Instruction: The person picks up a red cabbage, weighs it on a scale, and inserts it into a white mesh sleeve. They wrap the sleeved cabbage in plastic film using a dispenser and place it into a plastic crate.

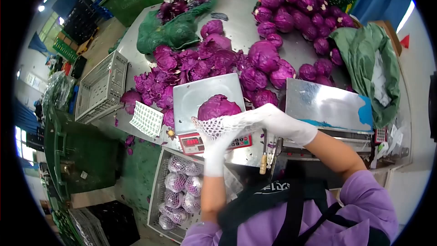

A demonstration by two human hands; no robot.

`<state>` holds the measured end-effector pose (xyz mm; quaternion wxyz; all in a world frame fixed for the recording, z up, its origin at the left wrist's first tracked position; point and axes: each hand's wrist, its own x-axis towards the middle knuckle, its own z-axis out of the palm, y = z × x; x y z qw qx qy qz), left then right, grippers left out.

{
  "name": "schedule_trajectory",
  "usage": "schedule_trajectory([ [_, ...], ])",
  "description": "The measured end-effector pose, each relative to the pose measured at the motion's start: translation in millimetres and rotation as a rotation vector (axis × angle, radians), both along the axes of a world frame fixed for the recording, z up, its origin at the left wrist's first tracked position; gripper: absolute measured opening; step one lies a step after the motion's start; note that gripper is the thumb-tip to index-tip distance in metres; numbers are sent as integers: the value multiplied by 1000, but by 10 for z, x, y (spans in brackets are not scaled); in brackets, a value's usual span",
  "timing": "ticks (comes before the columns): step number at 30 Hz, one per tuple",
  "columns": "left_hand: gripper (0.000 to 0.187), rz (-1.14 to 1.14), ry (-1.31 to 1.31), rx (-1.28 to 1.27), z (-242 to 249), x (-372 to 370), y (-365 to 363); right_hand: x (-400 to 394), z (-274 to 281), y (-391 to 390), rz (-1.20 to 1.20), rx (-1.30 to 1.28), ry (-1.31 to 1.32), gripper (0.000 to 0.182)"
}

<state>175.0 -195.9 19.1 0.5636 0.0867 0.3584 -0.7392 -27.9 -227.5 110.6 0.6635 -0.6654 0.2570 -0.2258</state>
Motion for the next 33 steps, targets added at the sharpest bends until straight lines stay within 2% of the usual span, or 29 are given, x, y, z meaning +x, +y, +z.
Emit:
schedule_trajectory([
  [1,88,-227,-467,-222,-1324,216,-63,-151,61,144,-31,110,68,34],
  [2,86,-167,-573,-304,-1240,157,-1,-267,73,273,-68,13,36,31],
  [3,84,-130,-639,-365,-1097,118,11,-412,106,373,-17,-169,122,38],
  [5,81,-117,-766,-428,-1018,13,59,-615,105,551,105,-230,120,35],
  [6,79,-132,-821,-454,-985,-66,91,-765,326,696,52,554,204,31],
  [7,77,-156,-873,-481,-946,-142,125,-872,402,721,118,374,250,30],
  [9,74,-254,-954,-543,-885,-354,228,-1014,534,794,6,329,137,28],
  [11,71,-376,-1017,-624,-855,-616,337,-1014,419,745,-318,25,-343,29],
  [13,68,-474,-1083,-711,-900,-862,416,-1082,473,703,-594,169,-537,29],
  [14,66,-505,-1125,-751,-941,-959,446,-1136,208,619,-757,269,-594,28],
  [15,64,-527,-1165,-788,-990,-1029,474,-1239,-41,650,-780,263,-604,28],
  [17,61,-545,-1251,-845,-1088,-1106,534,-1464,-449,743,-968,319,-149,28],
  [19,58,-554,-1242,-920,-1105,-1150,506,-1267,-710,992,-1106,375,-369,25],
  [20,55,-520,-1085,-1008,-1047,-1220,498,-1292,-918,1089,-1013,387,-405,23],
  [21,52,-527,-986,-987,-236,-1619,692,-1476,-904,1165,-869,534,-151,28],
  [23,53,-566,-885,-946,132,-1850,564,-1813,-864,1148,-972,225,-48,34],
  [24,54,-591,-786,-887,245,-1947,501,-1988,-732,1203,-1091,156,-298,39],
  [25,55,-614,-688,-827,378,-2066,467,-2193,-549,1226,-1007,247,-595,46],
  [26,59,-586,-927,-922,548,-2209,476,-2321,-376,1253,-948,130,-611,51],
  [27,58,-646,-1033,-989,544,-2249,389,-2440,-271,1265,-888,12,-623,55],
  [28,58,-716,-1192,-1047,594,-2349,318,-2551,-257,1231,-899,3,-623,55],
  [29,59,-786,-1355,-1102,641,-2461,252,-2645,-274,1188,-1013,-90,-375,53],
  [30,52,-795,-1467,-1107,556,-2570,149,-2749,-306,1142,-1116,-179,-121,52],
  [31,49,-719,-1609,-1177,543,-2728,94,-2913,-367,1102,-1132,-130,-193,49],
  [33,47,-815,-1707,-1131,535,-2955,-47,-3179,-558,989,-1177,-42,-204,43],
])
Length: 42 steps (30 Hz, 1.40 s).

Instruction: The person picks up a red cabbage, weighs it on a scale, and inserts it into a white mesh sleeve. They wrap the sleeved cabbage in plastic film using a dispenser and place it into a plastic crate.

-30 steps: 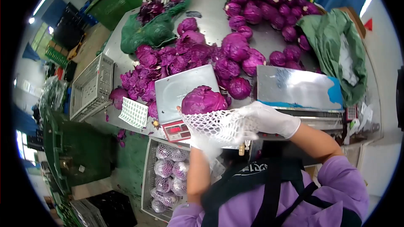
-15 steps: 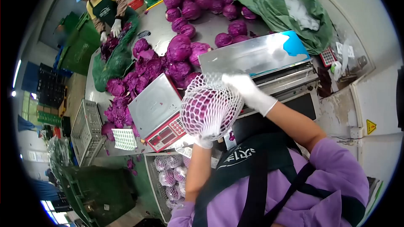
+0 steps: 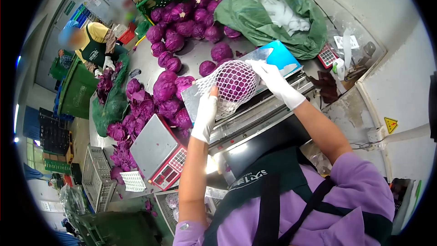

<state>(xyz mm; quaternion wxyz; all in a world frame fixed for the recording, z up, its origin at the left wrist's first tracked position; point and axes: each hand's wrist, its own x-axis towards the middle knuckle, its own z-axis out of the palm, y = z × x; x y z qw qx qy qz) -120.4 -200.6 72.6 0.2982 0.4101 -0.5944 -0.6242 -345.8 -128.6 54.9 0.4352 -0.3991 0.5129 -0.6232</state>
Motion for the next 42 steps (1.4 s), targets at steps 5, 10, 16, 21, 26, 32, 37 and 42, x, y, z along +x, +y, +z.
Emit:
schedule_trajectory([
  [5,46,-5,-365,63,359,-371,65,-285,-600,-278,-153,-14,317,36],
  [10,57,-44,-281,109,-70,-187,-343,-433,-399,-289,-19,225,90,42],
  [16,43,-243,-761,-1025,-214,769,-165,-1116,-116,395,110,56,1025,46],
  [21,63,-871,-974,-1367,-242,1179,-13,-1524,-120,896,447,-307,1835,50],
  [26,53,-801,-985,-1274,-402,805,-25,-1401,-114,705,443,-370,1984,51],
  [32,31,-385,-625,-1167,-585,837,102,-1331,-483,680,338,-105,1641,21],
  [37,31,-184,-556,-791,-162,871,682,-1190,-160,1214,144,-24,1315,15],
  [42,26,-106,-434,-780,725,1006,976,-1080,925,1678,-34,417,452,19],
])
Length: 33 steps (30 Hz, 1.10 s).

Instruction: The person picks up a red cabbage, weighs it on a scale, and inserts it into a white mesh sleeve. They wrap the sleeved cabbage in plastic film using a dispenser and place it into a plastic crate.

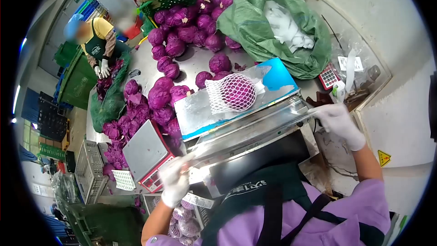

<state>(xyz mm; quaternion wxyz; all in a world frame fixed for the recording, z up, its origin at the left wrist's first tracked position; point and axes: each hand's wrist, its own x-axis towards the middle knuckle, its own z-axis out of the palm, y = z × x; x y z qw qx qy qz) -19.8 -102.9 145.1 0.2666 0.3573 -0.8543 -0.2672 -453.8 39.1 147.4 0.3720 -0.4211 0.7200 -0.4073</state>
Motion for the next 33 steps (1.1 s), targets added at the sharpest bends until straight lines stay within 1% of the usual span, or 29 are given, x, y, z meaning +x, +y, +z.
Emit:
schedule_trajectory([
  [2,36,-56,405,36,431,-186,38,-102,449,-8,-64,-166,3,21],
  [3,40,-68,540,85,571,-310,9,-203,423,-130,-62,-442,56,22],
  [4,45,-77,673,134,661,-461,-65,-163,593,-294,-177,-424,-7,22],
  [5,46,-7,767,167,637,-689,-287,-240,504,-567,-226,-539,55,23],
  [6,46,64,861,198,572,-963,-594,-269,396,-883,-200,-641,264,27],
  [7,44,55,911,254,541,-1238,-900,-239,361,-1230,-200,-691,-240,29],
  [8,42,47,961,308,472,-1474,-1219,-227,265,-1551,-206,-714,-292,30],
  [9,43,107,765,289,254,-1593,-1670,-310,12,-1907,-132,-742,-183,30],
  [10,44,167,568,266,-71,-1635,-2062,-460,-395,-2270,-32,-788,72,31],
  [11,46,187,432,440,-503,-1667,-2307,-338,-548,-2444,-26,-648,112,36],
  [12,49,208,295,603,-715,-1708,-2500,-274,-806,-2601,94,-631,251,46],
  [13,55,53,150,805,-405,-1736,-2176,-147,-723,-2564,340,-462,305,62],
  [14,58,-254,65,830,-1515,-1430,-2683,-174,-890,-2584,670,-354,186,83],
  [15,66,-442,136,1051,-1454,-1315,-2486,-135,-972,-2473,754,-207,126,98],
  [16,86,-520,124,849,-919,-1383,-2032,-56,-1034,-2373,834,-60,75,114],
  [17,95,-515,126,716,-877,-1387,-1792,47,-955,-2253,840,41,392,123],
  [18,104,-509,127,598,-887,-1395,-1652,85,-1135,-2263,883,-164,348,124],
  [20,107,-397,188,652,-887,-1439,-1538,291,-1044,-2127,784,-210,-186,115],
  [21,111,-306,251,721,-900,-1405,-1449,318,-984,-2051,798,-206,-191,115],
  [22,99,-246,128,614,-704,-1388,-1334,319,-919,-1976,781,-176,-203,106],
  [24,79,-221,226,876,-504,-1359,-1110,378,-820,-1747,762,-137,-220,98],
  [25,79,-218,225,884,-417,-1312,-948,431,-784,-1619,750,-84,-394,86],
  [26,70,-152,186,1121,-329,-1254,-793,491,-755,-1493,731,-32,-568,75],
  [27,60,-84,145,1351,-290,-1206,-690,574,-763,-1325,747,24,-543,65],
  [28,76,-106,147,1544,-377,-1098,-496,615,-681,-1144,780,251,-617,65],
  [29,77,-115,-94,1584,-255,-1013,-383,645,-741,-1020,765,524,-690,69],
  [30,80,-28,-282,1754,-112,-957,-236,688,-813,-881,740,798,-760,73],
  [32,71,-136,-218,2081,-802,-679,-56,895,-944,-553,759,875,-834,81],
  [33,63,-38,-130,2078,-963,-613,72,1053,-1062,-368,667,913,-825,88],
])
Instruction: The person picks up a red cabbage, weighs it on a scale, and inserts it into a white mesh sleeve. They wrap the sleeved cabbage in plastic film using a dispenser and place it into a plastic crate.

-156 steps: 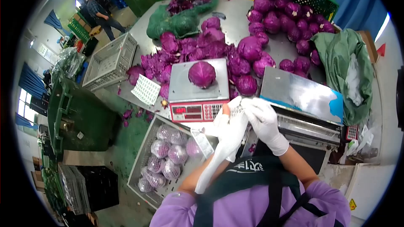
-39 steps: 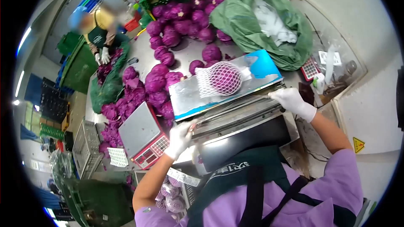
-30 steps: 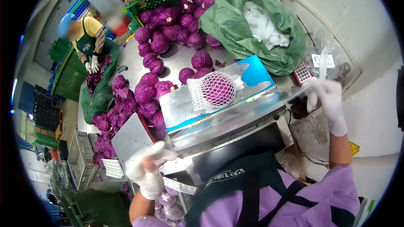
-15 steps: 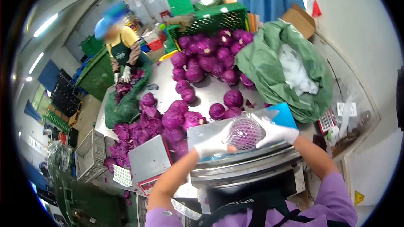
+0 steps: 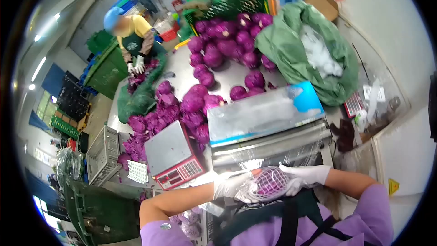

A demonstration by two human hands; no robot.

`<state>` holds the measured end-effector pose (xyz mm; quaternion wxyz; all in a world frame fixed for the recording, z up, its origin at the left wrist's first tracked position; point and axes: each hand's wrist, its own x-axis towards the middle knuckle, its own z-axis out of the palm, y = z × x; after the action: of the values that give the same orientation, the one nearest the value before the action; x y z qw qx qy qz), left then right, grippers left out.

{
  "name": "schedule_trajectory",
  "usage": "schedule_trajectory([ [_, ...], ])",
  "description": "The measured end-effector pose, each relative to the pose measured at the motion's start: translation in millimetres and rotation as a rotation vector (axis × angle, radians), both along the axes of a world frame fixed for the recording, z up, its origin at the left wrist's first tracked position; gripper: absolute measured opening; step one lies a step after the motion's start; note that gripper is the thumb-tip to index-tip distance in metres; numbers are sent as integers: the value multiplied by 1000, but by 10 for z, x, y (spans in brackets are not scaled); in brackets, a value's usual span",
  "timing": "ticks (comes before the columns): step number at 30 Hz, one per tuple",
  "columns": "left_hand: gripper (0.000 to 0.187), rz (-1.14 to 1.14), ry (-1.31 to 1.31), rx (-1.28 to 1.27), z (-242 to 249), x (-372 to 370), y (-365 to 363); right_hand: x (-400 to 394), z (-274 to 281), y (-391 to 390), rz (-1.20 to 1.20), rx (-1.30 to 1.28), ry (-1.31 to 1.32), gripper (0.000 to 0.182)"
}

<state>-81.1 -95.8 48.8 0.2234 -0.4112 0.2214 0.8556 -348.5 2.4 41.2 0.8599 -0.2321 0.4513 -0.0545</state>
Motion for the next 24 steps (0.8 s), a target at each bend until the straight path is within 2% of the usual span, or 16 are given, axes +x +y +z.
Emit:
schedule_trajectory([
  [1,55,99,-38,0,-194,79,175,46,-205,119,-28,43,-59,81],
  [2,40,258,168,34,-730,273,270,45,-515,180,-46,-131,-181,79],
  [3,52,297,256,426,-883,431,201,5,-724,281,-75,-303,-297,78],
  [4,57,158,106,95,-711,362,244,-23,-617,364,-108,-408,-235,67],
  [5,65,278,-24,61,-641,353,301,-44,-430,417,-138,-503,-170,57],
  [6,72,365,209,152,-864,498,340,-96,-181,482,-316,-350,-181,46],
  [7,78,362,-27,-98,-355,369,408,-172,-25,535,-488,-209,-182,37],
  [9,74,579,136,-96,-279,525,584,-242,-171,757,-470,-675,323,31],
  [10,67,595,190,-244,-295,617,731,-309,-136,851,-411,-570,411,31],
  [11,62,613,247,-398,-265,685,867,-344,-196,956,-460,-626,390,28],
  [12,47,621,171,-495,-211,664,971,-352,-261,1026,-548,-793,489,24],
  [13,24,483,27,-703,-314,701,1012,-341,-259,1045,-630,-968,585,21],
  [15,9,763,34,-766,-468,690,1134,-311,-120,1006,-871,-741,595,18],
  [17,8,960,-32,-1089,-613,643,1121,-173,-119,881,-934,-1007,743,16],
  [21,20,1178,-93,-1199,-372,387,975,9,-56,548,-1075,-859,482,18],
  [24,20,1312,-32,-1138,-341,420,845,76,-153,343,-1086,-1028,759,18],
])
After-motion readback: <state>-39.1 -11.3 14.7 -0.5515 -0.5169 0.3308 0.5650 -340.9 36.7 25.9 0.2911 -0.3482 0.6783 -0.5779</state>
